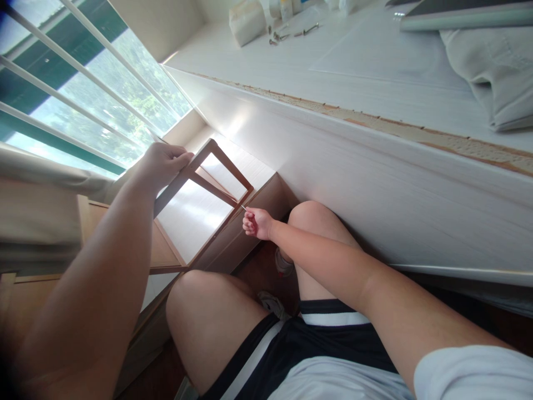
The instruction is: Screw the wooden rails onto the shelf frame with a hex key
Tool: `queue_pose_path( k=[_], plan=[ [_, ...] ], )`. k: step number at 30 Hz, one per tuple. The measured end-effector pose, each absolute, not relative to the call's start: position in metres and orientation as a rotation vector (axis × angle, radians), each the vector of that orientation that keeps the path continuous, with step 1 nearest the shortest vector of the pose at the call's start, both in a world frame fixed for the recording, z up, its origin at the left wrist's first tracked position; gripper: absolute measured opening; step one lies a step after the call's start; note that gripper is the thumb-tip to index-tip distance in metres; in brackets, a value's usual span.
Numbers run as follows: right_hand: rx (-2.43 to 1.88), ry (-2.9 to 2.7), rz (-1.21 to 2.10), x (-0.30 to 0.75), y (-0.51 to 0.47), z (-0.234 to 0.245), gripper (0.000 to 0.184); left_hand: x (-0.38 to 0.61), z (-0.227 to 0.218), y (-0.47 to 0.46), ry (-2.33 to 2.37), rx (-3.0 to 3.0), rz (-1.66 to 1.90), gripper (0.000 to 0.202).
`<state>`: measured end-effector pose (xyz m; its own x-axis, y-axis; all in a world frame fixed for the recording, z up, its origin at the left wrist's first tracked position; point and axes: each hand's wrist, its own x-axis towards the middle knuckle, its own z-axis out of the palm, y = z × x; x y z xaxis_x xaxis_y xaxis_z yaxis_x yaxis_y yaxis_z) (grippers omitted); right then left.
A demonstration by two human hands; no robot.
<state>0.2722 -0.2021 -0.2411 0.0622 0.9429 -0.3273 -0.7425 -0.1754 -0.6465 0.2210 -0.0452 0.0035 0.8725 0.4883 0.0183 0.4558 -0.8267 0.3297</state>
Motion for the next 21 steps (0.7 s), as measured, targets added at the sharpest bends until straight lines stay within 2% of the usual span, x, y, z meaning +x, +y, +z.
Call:
queue_pose_path(
  k=[9, 21],
  plan=[
    [-0.934, -0.313, 1.512, 0.261, -0.203, -0.246, 0.041, 0.222, 0.001, -0.042, 0.693, 2.738, 0.166, 0.036],
    [-1.463, -0.502, 0.987, 0.254, -0.194, -0.256, 0.044, 0.221, 0.003, -0.044, 0.696, 2.727, 0.159, 0.036]
  ],
)
